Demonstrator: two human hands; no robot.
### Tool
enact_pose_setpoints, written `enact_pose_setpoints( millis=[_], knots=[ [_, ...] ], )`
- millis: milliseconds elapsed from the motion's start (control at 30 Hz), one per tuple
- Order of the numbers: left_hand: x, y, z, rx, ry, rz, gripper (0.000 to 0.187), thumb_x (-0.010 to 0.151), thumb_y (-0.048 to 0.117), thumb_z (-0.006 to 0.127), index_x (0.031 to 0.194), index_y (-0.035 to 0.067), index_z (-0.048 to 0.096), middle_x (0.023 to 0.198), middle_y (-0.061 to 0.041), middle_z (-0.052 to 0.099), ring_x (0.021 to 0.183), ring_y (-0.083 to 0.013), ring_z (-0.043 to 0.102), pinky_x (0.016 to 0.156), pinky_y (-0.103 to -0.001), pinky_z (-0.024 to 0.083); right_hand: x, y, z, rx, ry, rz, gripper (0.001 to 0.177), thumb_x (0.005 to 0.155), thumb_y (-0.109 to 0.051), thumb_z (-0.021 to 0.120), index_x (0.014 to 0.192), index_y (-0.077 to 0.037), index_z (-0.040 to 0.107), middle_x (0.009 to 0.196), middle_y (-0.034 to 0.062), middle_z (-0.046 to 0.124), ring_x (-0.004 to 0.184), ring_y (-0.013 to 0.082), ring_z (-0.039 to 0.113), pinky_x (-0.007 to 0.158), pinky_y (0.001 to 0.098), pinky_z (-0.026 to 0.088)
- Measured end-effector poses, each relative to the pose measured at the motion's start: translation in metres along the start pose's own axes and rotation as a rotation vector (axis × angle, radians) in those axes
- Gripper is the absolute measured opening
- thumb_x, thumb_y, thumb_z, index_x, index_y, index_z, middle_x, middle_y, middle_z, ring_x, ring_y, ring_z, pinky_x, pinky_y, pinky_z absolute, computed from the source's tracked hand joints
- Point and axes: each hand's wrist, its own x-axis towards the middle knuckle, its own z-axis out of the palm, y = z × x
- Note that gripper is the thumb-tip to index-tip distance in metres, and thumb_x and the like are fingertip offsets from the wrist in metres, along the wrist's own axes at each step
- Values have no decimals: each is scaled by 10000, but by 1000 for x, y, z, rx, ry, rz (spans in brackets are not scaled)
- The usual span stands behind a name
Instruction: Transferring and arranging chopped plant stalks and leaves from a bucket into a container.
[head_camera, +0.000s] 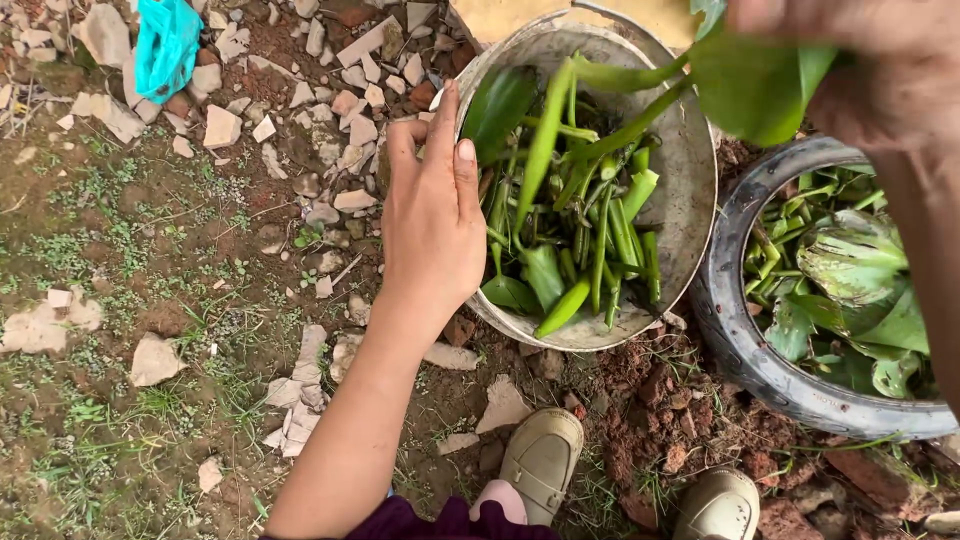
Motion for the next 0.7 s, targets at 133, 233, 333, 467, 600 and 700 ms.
enact_pose_setpoints(
  millis=[133, 233, 333, 467, 600, 700],
  knots=[
    [2, 1, -1, -9, 3, 6, 514, 1076, 288, 349, 1573, 179, 273, 1256, -120, 408, 671, -122, 576, 482, -218, 593, -7, 16, -15, 212, 63, 18, 193, 853, -280, 683, 1014, -184, 729, 1031, -86, 720, 944, 70, 684, 965, 234, 594],
    [-1, 1, -2, -11, 3, 10, 512, 1074, 267, 362, 1569, 161, 282, 1214, -106, 412, 674, -130, 577, 481, -234, 601, -5, -2, 2, -51, 80, 82, 193, 877, -243, 680, 1056, -180, 717, 1054, -61, 717, 956, 96, 680, 965, 271, 568],
    [1, 1, -4, -13, 8, 32, 520, 1081, 274, 354, 1581, 166, 259, 1193, -109, 412, 673, -138, 566, 453, -239, 577, 1, -26, 31, -443, 112, 157, 208, 913, -185, 679, 1119, -170, 701, 1088, -19, 715, 974, 139, 675, 965, 331, 531],
    [1, 0, -2, -16, 16, 33, 510, 1080, 284, 342, 1571, 163, 284, 1212, -117, 420, 703, -145, 584, 505, -244, 600, 8, -25, 78, -726, 8, 224, 392, 860, -6, 696, 1222, -81, 563, 1119, 87, 701, 1018, 228, 702, 944, 359, 567],
    [0, 4, 2, 9, 26, 53, 507, 1083, 261, 370, 1569, 145, 286, 1223, -126, 422, 727, -143, 596, 535, -226, 622, 18, 32, 86, -1196, -335, -144, 263, 735, -3, 803, 957, -127, 733, 1027, 55, 747, 1057, 279, 683, 1055, 431, 554],
    [-5, 11, -2, 3, 16, 85, 509, 1075, 287, 337, 1559, 134, 297, 1203, -125, 401, 637, -167, 577, 427, -282, 584, 26, 28, 113, -1452, -323, 202, 783, 822, -403, 837, 1431, -176, 400, 712, 94, 655, 610, 254, 668, 497, 387, 577]
  ],
)
